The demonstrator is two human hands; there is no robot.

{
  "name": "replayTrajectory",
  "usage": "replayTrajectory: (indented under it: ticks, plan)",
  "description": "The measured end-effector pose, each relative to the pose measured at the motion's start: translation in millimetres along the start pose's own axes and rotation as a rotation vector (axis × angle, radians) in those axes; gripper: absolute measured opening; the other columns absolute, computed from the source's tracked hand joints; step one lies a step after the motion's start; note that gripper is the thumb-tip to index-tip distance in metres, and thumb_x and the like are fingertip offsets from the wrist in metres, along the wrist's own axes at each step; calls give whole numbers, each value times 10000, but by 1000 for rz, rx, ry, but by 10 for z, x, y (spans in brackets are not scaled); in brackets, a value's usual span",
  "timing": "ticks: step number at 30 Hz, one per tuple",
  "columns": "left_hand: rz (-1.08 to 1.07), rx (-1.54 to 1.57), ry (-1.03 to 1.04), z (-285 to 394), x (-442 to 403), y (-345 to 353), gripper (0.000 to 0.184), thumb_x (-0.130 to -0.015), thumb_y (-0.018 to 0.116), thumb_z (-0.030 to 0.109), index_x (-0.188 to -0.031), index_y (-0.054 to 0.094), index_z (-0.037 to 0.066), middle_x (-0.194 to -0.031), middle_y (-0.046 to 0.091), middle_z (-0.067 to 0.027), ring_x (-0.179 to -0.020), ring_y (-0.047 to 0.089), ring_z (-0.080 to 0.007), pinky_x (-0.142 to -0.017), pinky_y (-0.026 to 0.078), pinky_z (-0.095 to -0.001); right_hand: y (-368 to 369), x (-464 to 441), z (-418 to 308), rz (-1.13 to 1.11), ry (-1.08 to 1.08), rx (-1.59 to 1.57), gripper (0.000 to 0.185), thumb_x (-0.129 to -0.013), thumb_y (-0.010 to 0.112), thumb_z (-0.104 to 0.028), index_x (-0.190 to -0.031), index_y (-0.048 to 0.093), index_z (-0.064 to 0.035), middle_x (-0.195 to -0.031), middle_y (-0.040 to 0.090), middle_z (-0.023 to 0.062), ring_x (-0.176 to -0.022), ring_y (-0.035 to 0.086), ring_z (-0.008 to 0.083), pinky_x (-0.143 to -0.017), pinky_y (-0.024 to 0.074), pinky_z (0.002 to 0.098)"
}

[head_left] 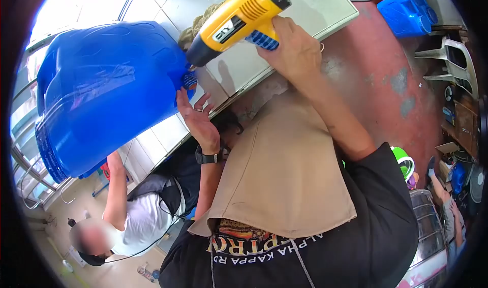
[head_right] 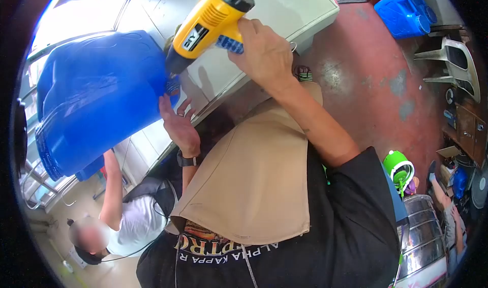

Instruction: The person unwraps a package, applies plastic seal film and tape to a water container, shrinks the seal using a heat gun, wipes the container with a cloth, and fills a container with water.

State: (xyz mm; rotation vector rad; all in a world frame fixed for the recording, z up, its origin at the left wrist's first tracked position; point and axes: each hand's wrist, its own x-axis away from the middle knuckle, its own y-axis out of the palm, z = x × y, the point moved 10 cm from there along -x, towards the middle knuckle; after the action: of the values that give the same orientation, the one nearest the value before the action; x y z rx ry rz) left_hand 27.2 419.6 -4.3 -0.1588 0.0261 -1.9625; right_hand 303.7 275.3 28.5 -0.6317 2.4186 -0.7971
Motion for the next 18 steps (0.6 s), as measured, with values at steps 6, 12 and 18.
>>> replayTrajectory:
  ticks: [6, 12, 18]
  plan:
    - [69, -56, -18, 27, 14, -28, 714, -953, 415, 477, -1532, 239, 99, -1584, 263, -107, -1110, 574, -281, -848, 472, -371, 100, -96, 79, -58, 2, -44, 492, -688, 770, -192, -1121, 574, -66, -897, 622, 99, -776, 648, 308, -660, 550, 420]
    - [128, -59, -16, 35, 28, 0, 715, -953, 407, 476, -1531, 255, 84, -1571, 292, -105, -1131, 564, -278, -843, 471, -371, 261, -255, 105, -173, 33, -61, 521, -683, 797, -219, -1129, 567, -81, -962, 644, 71, -859, 663, 281, -694, 553, 416]
    - [233, 61, -118, -87, 96, -62, 708, -948, 384, 496, -1495, 331, 49, -1517, 383, -87, -1105, 564, -261, -841, 460, -357, 281, -362, 24, -183, -33, -88, 524, -674, 801, -208, -1124, 564, -83, -967, 646, 64, -850, 667, 278, -686, 556, 404]
